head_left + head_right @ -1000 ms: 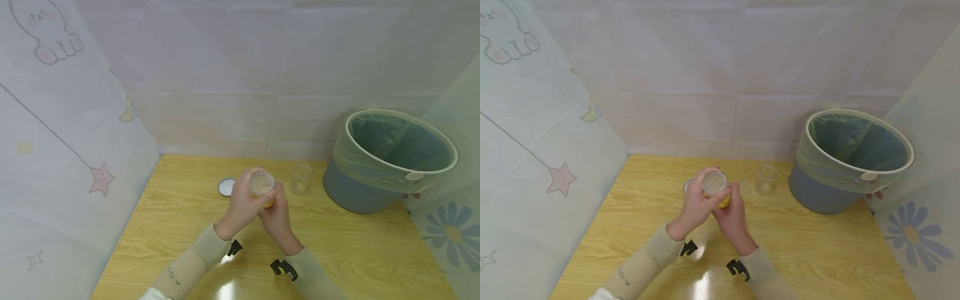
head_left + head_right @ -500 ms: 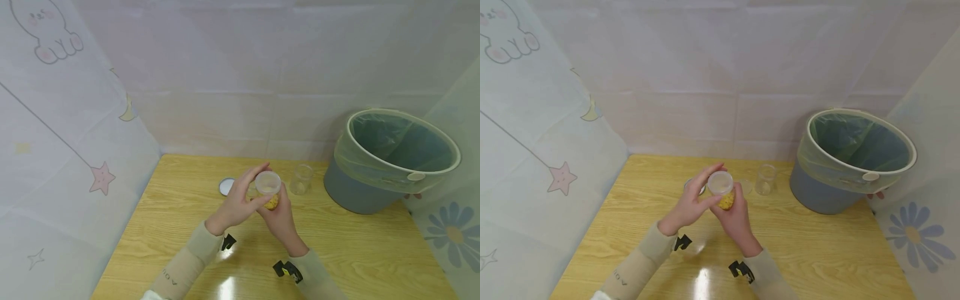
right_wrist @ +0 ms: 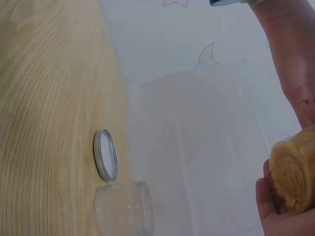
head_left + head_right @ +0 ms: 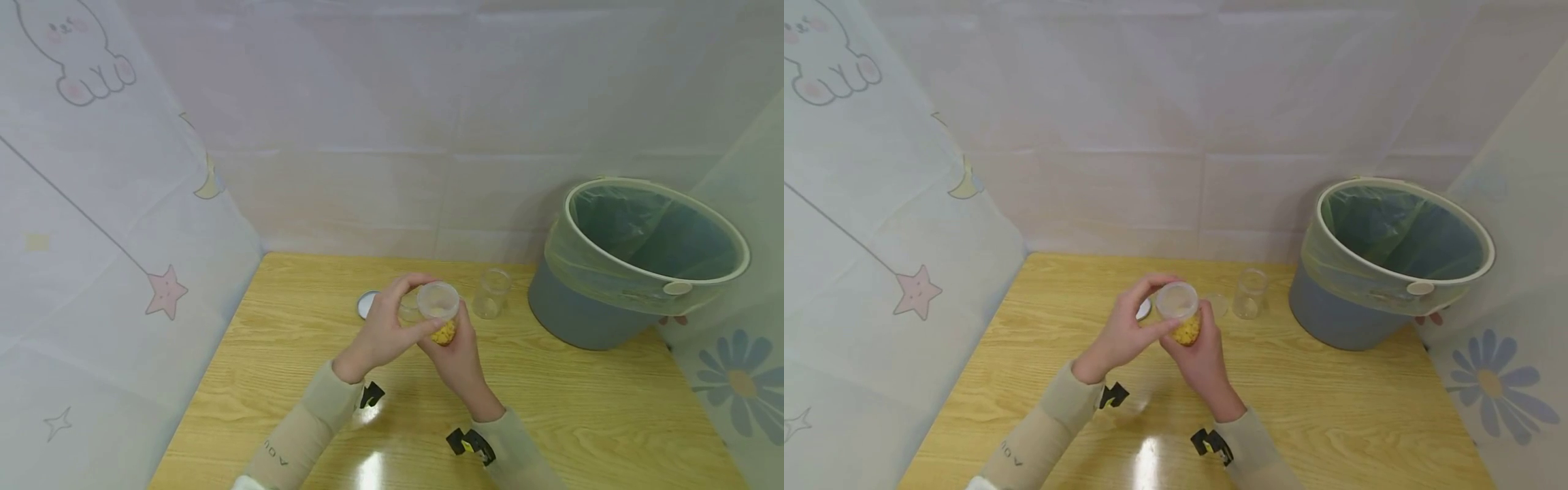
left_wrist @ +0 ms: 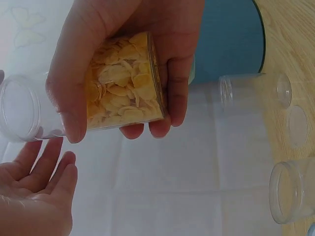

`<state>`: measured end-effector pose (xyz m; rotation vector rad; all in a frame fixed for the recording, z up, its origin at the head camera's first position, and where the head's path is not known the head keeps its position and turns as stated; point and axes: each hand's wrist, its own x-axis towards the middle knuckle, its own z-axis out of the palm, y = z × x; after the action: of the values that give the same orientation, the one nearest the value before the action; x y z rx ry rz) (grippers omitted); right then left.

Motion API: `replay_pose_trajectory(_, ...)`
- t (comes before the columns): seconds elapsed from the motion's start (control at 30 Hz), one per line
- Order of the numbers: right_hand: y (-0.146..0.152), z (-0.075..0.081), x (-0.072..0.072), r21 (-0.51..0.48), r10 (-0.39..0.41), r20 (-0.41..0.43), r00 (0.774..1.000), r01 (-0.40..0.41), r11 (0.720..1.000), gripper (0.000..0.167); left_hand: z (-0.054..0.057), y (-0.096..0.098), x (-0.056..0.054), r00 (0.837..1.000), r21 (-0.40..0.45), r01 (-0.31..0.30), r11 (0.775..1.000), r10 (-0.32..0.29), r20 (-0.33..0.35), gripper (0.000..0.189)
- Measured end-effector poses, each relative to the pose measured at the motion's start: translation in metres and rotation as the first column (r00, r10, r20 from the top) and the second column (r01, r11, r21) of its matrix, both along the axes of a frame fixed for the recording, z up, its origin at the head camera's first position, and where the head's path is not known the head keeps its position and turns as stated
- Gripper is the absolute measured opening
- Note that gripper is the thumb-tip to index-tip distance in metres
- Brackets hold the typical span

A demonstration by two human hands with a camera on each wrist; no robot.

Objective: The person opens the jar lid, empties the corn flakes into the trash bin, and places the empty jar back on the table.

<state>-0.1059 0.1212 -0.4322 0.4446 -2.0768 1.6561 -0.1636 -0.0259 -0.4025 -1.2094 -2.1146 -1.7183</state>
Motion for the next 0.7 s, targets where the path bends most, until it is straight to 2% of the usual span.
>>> replay_pose_trajectory(0.23, -0.0005, -0.0021, -0.0005, 0.036, -0.023, -0.022, 0.999, 0.024, 0.999, 0.066, 0.0035, 0.0024, 0.0026, 0.993, 0.041, -0.095, 0.995, 0.092, 0.068, 0.055)
replay_pose_trajectory(0.4, -0.0016, -0.0020, 0.0000, 0.033, -0.049, -0.026, 0.998, 0.050, 0.998, 0.063, 0.0038, 0.0028, 0.0029, 0.989, 0.040, -0.123, 0.992, 0.119, 0.090, 0.064)
replay_pose_trajectory(0.53, -0.0012, -0.0013, 0.0015, 0.015, -0.051, 0.002, 0.999, 0.051, 0.999, 0.063, 0.0013, 0.0010, 0.0017, 0.996, 0.022, -0.078, 0.997, 0.077, 0.040, 0.074)
replay_pose_trajectory(0.7, -0.0009, -0.0026, 0.0006, -0.017, -0.012, -0.001, 1.000, 0.012, 1.000, 0.064, 0.0004, -0.0015, -0.0003, 0.999, 0.002, 0.040, 0.999, -0.040, -0.024, 0.074)
